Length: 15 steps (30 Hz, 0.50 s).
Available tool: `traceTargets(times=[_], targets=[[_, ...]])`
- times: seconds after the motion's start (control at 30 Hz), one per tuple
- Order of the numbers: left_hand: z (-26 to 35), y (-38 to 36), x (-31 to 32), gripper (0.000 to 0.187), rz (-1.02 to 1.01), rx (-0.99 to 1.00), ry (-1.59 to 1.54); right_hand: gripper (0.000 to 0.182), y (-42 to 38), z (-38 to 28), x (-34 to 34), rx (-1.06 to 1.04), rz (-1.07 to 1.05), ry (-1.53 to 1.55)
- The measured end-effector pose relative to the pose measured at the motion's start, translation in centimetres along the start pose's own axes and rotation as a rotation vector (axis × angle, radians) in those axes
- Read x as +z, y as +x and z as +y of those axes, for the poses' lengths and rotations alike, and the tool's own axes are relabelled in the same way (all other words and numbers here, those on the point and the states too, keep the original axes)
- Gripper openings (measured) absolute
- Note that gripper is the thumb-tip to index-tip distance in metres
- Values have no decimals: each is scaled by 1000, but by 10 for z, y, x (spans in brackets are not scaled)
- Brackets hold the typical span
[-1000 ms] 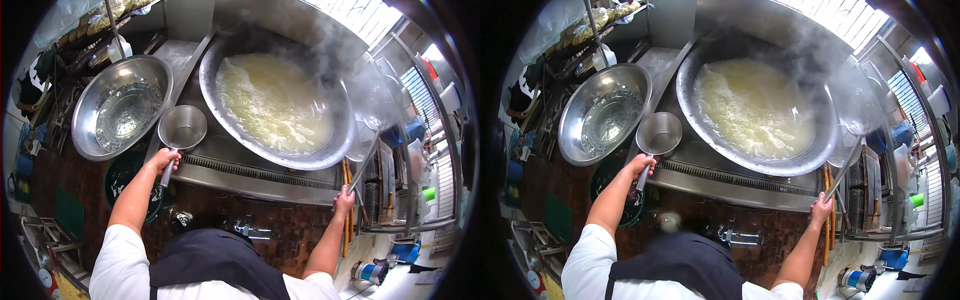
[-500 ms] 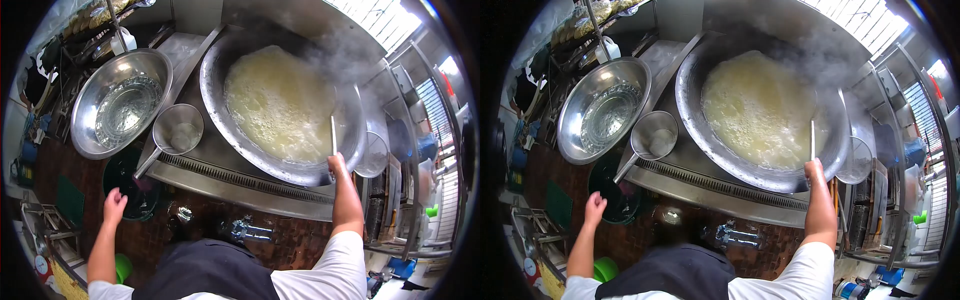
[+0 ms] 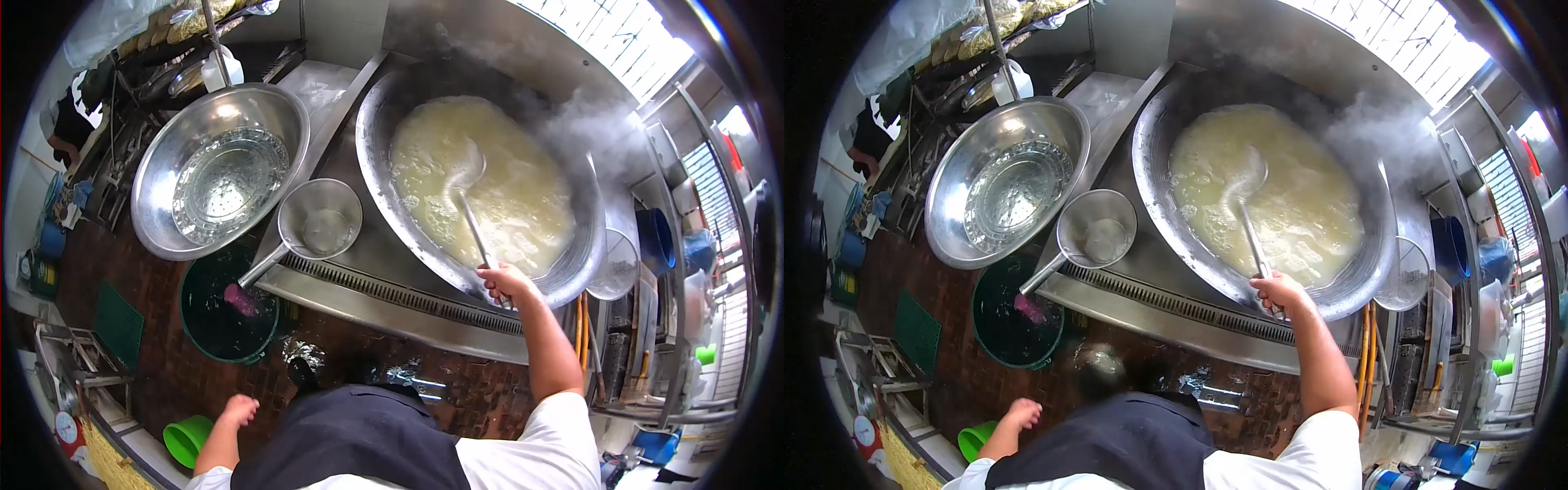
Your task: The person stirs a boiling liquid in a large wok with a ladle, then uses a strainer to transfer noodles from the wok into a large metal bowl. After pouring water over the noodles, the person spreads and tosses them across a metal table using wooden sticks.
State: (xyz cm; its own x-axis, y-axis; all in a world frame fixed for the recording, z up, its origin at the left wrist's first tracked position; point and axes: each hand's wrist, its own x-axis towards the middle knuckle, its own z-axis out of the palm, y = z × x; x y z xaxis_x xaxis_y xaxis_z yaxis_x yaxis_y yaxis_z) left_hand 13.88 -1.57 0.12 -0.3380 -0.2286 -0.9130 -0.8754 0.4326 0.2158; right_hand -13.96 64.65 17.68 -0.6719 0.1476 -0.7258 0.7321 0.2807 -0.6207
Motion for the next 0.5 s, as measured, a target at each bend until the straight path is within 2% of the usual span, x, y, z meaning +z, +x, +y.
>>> traceTargets(times=[0.1, 0.13, 0.2, 0.27, 0.33, 0.43, 0.5], targets=[[54, 13, -39, 18, 125, 163, -146, 20, -26, 9, 22, 13, -210, 383], [69, 14, -50, 19, 164, 211, -184, 25, -36, 12, 29, 19, -274, 502], [101, 0, -64, 23, 190, 266, -194, 30, -55, 21, 41, 5, -319, 645], [107, 7, -70, 26, 193, 315, -157, 31, -77, 28, 47, -22, -301, 651], [101, 22, -71, 28, 72, 456, 93, 32, -100, 36, 56, -45, -267, 654], [82, 57, -73, 39, -141, 418, 425, 27, -135, 41, 61, -92, -184, 645], [81, 71, -67, 46, -149, 427, 616, 27, -156, 43, 65, -126, -121, 643]])
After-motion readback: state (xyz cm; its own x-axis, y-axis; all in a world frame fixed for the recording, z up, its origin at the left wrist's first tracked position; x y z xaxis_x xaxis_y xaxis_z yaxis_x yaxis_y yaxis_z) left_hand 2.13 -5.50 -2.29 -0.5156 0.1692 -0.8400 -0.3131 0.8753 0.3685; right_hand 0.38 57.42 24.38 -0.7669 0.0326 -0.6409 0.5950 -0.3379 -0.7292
